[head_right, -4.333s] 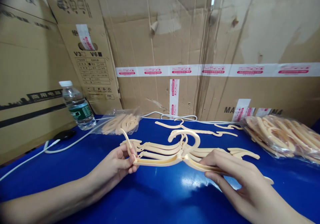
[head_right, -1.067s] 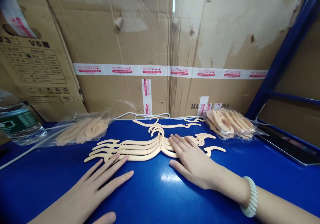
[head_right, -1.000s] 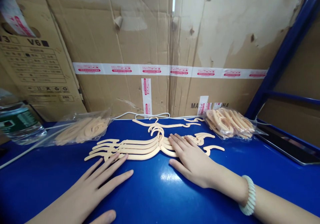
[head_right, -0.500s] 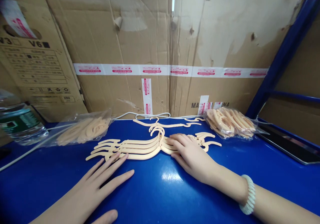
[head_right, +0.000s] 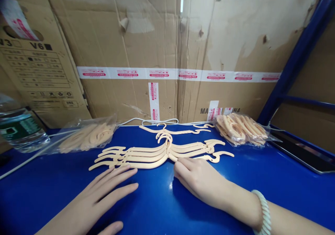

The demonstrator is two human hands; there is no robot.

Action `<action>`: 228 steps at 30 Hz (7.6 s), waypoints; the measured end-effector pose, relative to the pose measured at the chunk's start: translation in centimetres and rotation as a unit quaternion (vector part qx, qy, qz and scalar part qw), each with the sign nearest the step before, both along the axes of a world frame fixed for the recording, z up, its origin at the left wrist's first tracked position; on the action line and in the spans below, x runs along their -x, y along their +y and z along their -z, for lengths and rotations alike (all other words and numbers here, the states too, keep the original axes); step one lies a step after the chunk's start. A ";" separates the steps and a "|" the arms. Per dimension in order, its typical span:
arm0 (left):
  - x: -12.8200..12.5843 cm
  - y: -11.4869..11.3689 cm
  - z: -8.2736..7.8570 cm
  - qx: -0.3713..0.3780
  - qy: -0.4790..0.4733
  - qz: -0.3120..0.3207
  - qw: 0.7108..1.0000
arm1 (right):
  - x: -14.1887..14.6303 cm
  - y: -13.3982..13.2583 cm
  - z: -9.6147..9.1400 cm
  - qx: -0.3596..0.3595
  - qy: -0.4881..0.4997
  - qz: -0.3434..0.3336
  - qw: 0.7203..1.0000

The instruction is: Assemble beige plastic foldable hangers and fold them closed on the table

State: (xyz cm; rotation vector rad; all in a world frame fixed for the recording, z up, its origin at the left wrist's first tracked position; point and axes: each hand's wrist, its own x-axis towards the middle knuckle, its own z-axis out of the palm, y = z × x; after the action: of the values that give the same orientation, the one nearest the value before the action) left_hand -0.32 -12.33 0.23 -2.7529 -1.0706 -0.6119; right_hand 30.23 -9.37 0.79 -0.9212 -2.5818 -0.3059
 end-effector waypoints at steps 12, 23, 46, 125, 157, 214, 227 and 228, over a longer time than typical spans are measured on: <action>-0.1 0.3 0.2 -0.011 -0.017 0.023 1.000 | 0.3 -0.4 -0.8 0.056 -0.026 -0.053 0.997; 0.2 0.4 -0.2 0.001 0.013 0.050 0.999 | 0.2 -0.5 -1.0 0.090 -0.038 -0.061 0.993; 0.4 0.8 -1.8 0.055 0.062 0.090 0.993 | 0.2 -0.6 -1.0 0.112 -0.059 -0.038 0.991; -1.7 2.9 -1.0 0.548 -0.363 0.032 0.753 | 8.5 2.8 -4.6 0.419 0.400 -0.049 0.814; -0.1 3.5 -1.3 0.538 -0.579 -0.004 0.613 | -3.9 5.4 -5.4 0.084 0.151 0.094 0.980; -0.4 2.4 -2.4 0.546 -0.614 -0.001 0.570 | -2.0 -1.5 -1.2 0.022 0.225 -0.011 0.974; -0.4 2.8 -1.5 0.466 -0.670 -0.064 0.574 | -1.1 -2.4 0.1 0.090 0.249 0.054 0.963; -0.4 2.8 -1.5 0.468 -0.671 -0.068 0.571 | -1.2 -2.4 0.0 0.106 0.261 0.063 0.957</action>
State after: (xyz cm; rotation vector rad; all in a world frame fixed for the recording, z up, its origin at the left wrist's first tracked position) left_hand 0.10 -9.50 1.73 -2.2019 -2.2708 -3.1522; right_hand 31.38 -11.78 0.78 -1.0724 -2.0964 0.1707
